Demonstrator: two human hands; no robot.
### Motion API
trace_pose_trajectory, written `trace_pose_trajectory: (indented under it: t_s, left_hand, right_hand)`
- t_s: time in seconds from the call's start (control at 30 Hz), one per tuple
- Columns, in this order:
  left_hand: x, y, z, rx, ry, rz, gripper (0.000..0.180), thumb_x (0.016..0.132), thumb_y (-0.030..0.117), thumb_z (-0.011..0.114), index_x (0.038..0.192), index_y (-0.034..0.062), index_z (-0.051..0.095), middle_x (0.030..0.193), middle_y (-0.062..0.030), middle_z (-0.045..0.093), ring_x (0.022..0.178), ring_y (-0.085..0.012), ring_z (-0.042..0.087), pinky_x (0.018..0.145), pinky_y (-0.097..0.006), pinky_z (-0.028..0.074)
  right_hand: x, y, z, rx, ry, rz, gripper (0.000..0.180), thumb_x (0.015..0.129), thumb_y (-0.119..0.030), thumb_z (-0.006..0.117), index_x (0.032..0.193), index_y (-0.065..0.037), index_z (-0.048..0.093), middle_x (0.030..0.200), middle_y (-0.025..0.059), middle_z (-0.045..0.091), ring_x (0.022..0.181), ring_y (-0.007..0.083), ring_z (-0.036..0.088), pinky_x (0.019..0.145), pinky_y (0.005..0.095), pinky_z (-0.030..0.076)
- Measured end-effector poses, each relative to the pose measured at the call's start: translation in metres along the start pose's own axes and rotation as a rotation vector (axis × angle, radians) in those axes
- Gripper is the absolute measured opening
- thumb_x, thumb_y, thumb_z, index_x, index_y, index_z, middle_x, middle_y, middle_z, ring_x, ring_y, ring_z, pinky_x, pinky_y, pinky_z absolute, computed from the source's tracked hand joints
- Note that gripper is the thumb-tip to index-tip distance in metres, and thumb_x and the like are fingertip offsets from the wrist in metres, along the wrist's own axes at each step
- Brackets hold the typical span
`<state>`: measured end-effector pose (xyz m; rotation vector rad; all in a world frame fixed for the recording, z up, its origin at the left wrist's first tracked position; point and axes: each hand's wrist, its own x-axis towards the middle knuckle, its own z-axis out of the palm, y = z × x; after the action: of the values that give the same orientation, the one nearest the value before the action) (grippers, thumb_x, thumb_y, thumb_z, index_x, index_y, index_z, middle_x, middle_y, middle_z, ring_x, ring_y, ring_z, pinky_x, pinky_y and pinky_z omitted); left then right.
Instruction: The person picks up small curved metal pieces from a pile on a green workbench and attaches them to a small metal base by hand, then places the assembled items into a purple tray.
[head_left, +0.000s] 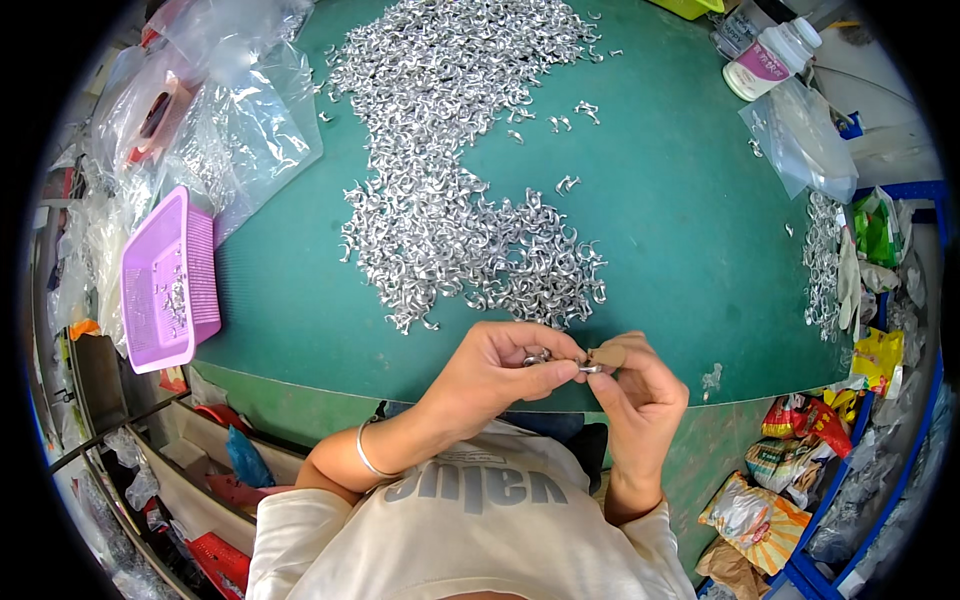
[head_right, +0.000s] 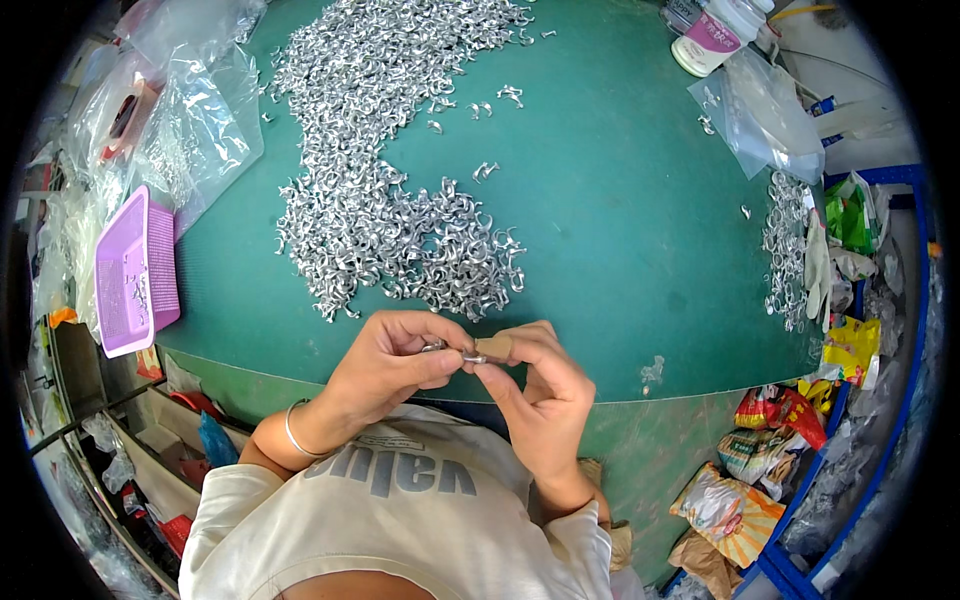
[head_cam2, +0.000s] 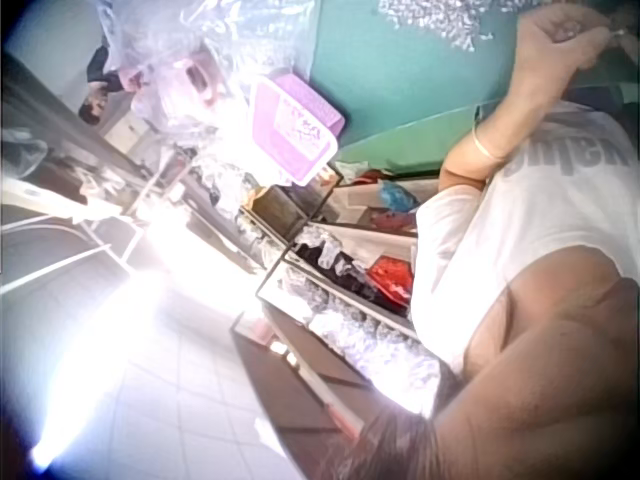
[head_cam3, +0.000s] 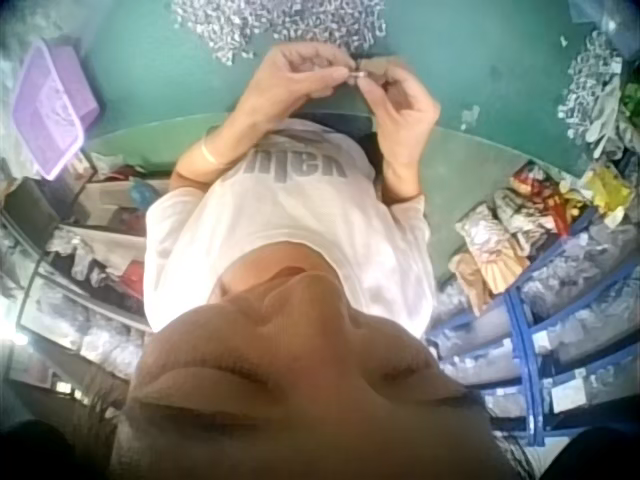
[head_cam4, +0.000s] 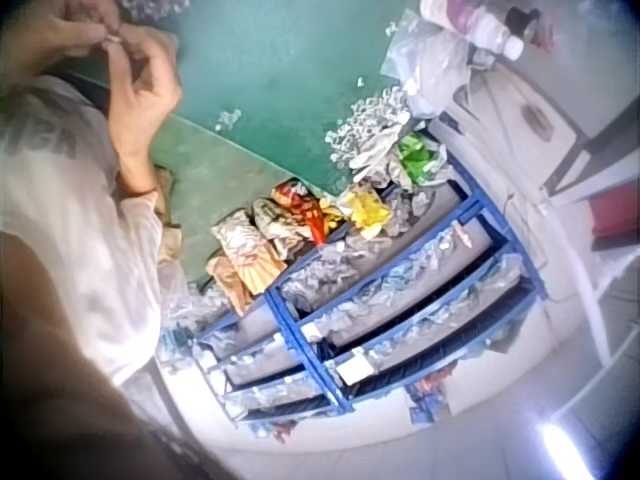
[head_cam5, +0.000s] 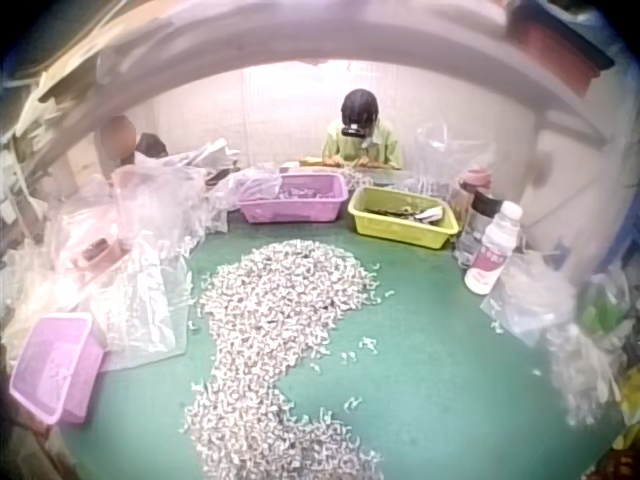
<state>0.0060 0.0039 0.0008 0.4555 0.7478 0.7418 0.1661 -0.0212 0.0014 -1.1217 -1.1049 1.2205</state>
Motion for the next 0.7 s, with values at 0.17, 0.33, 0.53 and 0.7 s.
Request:
trace_pose_trajectory:
  t_s: [0.17, 0.33, 0.53, 0.7]
  left_hand:
    - [-0.001, 0.000, -0.001, -0.077, -0.032, -0.048, 0.014, 0.081, 0.005, 0.060, 0.093, -0.0031, 0.060, 0.084, -0.0070, 0.061, 0.067, -0.0048, 0.051, 0.055, -0.016, 0.039]
    - [0.000, -0.001, 0.000, -0.094, -0.070, -0.094, 0.015, 0.084, 0.013, 0.059, 0.093, 0.0001, 0.059, 0.079, -0.0025, 0.058, 0.063, -0.0034, 0.043, 0.053, -0.017, 0.033]
    - [0.004, 0.003, -0.007, -0.438, -0.194, -0.338, 0.014, 0.083, 0.017, 0.051, 0.080, 0.0038, 0.049, 0.074, -0.0095, 0.055, 0.059, -0.0081, 0.039, 0.051, -0.020, 0.031]
    - [0.004, 0.000, -0.006, -0.359, -0.081, -0.196, 0.013, 0.072, 0.015, 0.046, 0.069, 0.0054, 0.038, 0.065, -0.0161, 0.049, 0.050, -0.0112, 0.034, 0.044, -0.021, 0.027]
  right_hand:
    - [-0.001, -0.004, 0.003, -0.121, 0.026, -0.061, 0.019, 0.065, 0.010, 0.068, 0.082, 0.005, 0.059, 0.081, 0.0105, 0.059, 0.077, 0.0194, 0.051, 0.067, 0.0284, 0.041]
    - [0.000, -0.003, 0.002, -0.209, 0.026, -0.112, 0.020, 0.063, 0.008, 0.069, 0.081, 0.004, 0.060, 0.079, 0.0095, 0.059, 0.074, 0.0197, 0.052, 0.065, 0.0282, 0.041]
    - [0.005, 0.002, -0.008, -0.377, 0.018, -0.110, 0.016, 0.067, 0.006, 0.066, 0.080, 0.002, 0.060, 0.079, 0.0090, 0.059, 0.073, 0.0197, 0.052, 0.065, 0.0282, 0.041]
    - [0.032, 0.023, -0.018, -0.885, 0.164, -0.204, 0.019, 0.068, -0.001, 0.066, 0.086, 0.000, 0.060, 0.084, 0.0083, 0.057, 0.079, 0.0234, 0.051, 0.073, 0.0323, 0.038]
